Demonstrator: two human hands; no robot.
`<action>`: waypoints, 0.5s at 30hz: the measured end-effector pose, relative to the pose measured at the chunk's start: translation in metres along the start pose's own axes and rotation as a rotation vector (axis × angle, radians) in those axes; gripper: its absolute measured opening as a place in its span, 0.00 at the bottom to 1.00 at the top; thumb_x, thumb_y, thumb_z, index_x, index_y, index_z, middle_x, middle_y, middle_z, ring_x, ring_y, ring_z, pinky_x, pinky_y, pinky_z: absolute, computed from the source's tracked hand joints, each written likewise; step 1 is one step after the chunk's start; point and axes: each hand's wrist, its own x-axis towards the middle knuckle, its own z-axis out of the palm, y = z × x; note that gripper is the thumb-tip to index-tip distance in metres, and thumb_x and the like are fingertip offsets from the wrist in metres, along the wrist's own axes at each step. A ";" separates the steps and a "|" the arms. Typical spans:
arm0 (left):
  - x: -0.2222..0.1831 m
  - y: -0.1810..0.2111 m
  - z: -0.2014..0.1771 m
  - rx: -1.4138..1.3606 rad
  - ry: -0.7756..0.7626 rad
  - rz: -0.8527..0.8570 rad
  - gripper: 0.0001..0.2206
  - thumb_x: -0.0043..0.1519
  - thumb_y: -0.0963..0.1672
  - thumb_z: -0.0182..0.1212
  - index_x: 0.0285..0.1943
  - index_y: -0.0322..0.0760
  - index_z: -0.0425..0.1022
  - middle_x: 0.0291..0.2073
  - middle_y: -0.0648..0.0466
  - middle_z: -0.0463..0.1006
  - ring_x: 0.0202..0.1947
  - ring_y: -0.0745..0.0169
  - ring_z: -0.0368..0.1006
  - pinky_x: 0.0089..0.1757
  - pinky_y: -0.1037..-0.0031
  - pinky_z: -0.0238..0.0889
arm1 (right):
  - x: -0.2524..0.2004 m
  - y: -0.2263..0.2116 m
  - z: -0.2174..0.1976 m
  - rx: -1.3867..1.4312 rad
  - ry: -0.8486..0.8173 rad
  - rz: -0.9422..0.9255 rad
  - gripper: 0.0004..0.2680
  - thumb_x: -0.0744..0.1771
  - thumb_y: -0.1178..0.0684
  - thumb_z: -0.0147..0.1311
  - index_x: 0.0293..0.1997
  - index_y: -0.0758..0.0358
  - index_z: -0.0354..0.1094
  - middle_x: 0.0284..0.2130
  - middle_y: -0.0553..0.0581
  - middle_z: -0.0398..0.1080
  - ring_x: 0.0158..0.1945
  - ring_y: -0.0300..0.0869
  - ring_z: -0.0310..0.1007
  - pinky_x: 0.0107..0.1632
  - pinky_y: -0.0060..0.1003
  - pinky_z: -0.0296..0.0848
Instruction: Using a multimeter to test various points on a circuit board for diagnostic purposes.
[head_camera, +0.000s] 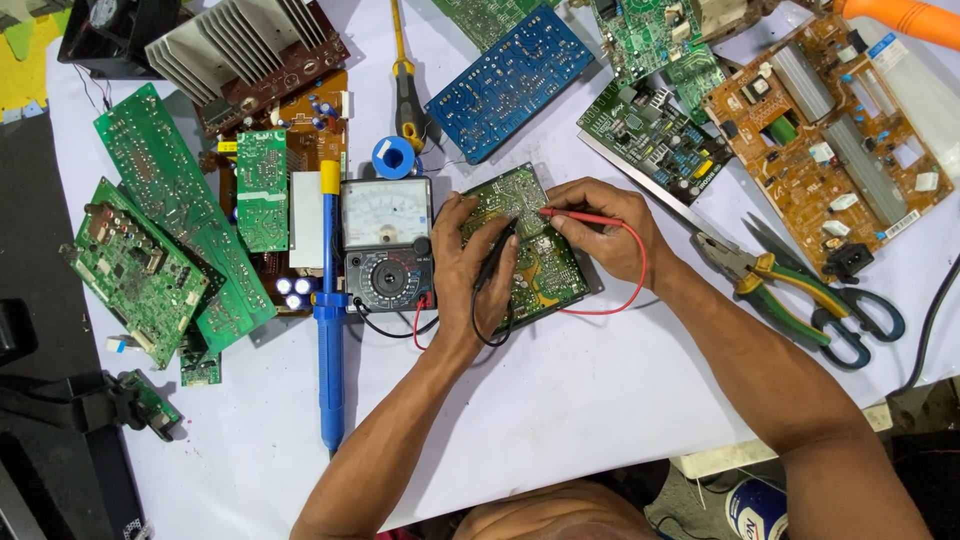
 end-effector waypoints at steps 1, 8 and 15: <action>0.000 0.000 0.000 0.001 0.000 0.000 0.07 0.65 0.43 0.63 0.50 0.38 0.79 0.58 0.44 0.67 0.68 0.31 0.59 0.63 0.45 0.57 | 0.000 0.001 0.000 0.001 0.000 0.000 0.04 0.68 0.61 0.60 0.44 0.72 0.74 0.44 0.67 0.76 0.45 0.48 0.77 0.44 0.42 0.76; -0.001 -0.004 0.002 -0.041 -0.004 0.002 0.07 0.64 0.44 0.64 0.48 0.38 0.80 0.58 0.44 0.67 0.69 0.31 0.58 0.63 0.45 0.56 | -0.001 -0.001 0.000 0.011 0.011 -0.006 0.04 0.67 0.61 0.59 0.43 0.72 0.73 0.44 0.68 0.76 0.44 0.48 0.77 0.44 0.42 0.76; 0.000 -0.004 0.000 -0.056 -0.014 0.002 0.08 0.64 0.44 0.63 0.48 0.38 0.79 0.58 0.43 0.67 0.69 0.32 0.58 0.64 0.45 0.54 | 0.000 -0.001 -0.001 0.016 -0.019 -0.031 0.04 0.67 0.61 0.60 0.42 0.72 0.74 0.45 0.68 0.76 0.48 0.51 0.78 0.48 0.45 0.75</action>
